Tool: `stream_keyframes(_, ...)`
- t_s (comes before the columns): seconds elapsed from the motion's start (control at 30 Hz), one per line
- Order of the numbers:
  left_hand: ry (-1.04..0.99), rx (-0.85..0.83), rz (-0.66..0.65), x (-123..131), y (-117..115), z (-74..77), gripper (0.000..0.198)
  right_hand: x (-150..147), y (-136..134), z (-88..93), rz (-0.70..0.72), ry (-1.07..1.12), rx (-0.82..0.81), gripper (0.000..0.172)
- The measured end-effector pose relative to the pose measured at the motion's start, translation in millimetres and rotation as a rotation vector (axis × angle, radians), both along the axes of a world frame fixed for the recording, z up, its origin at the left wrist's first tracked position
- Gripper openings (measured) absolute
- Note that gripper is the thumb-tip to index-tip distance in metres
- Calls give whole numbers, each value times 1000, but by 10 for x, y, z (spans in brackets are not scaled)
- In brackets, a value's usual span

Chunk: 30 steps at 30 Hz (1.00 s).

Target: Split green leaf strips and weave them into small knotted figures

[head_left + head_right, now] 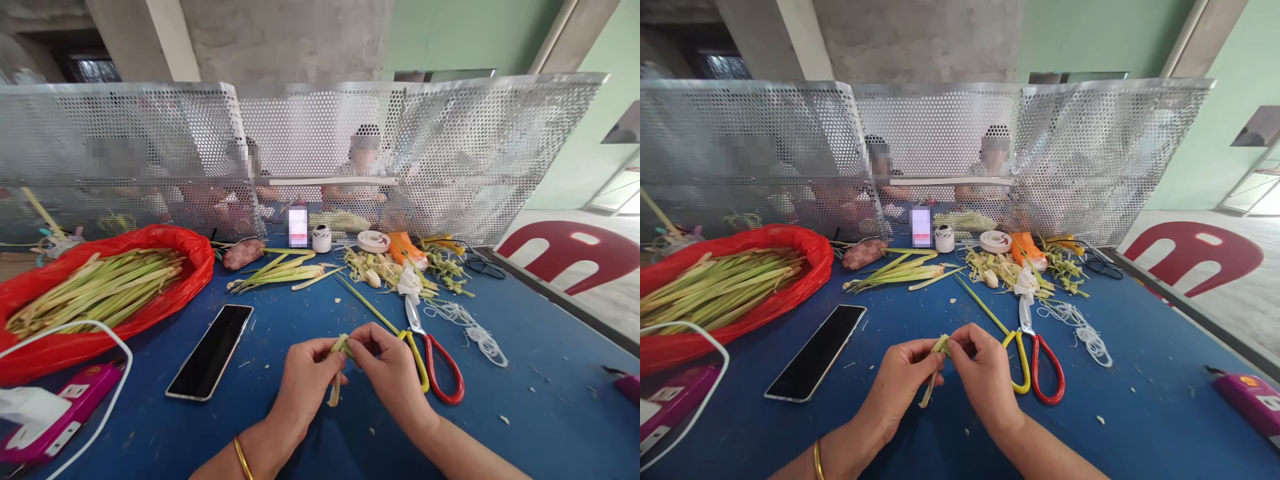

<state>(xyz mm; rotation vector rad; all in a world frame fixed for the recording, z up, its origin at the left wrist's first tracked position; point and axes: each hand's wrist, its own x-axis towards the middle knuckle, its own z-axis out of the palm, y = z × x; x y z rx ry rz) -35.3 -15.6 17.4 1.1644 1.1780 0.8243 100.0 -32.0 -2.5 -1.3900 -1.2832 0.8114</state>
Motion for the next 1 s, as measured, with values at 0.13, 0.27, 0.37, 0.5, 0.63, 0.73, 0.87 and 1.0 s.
stream_keyframes(0.13,25,62,-6,-7,20,20,29,21,7,4,78,30,46,19)
stream_keyframes(0.27,58,113,15,-28,38,39,30,45,22,-7,114,93,43,11)
stream_keyframes(0.37,127,165,-14,-26,31,16,28,41,27,-25,68,147,-4,10)
stream_keyframes(0.5,227,241,-70,-22,21,-55,23,38,15,-29,24,127,8,10)
stream_keyframes(0.63,287,292,-121,-51,14,-74,22,98,-2,46,108,-129,105,15)
stream_keyframes(0.73,363,348,-127,-84,8,-32,21,141,-14,140,229,-324,185,25)
stream_keyframes(0.87,498,463,-143,-95,-4,25,22,141,-34,205,263,-429,185,20)
stream_keyframes(1.0,619,514,-209,-77,-14,8,23,130,-39,197,229,-516,155,16)
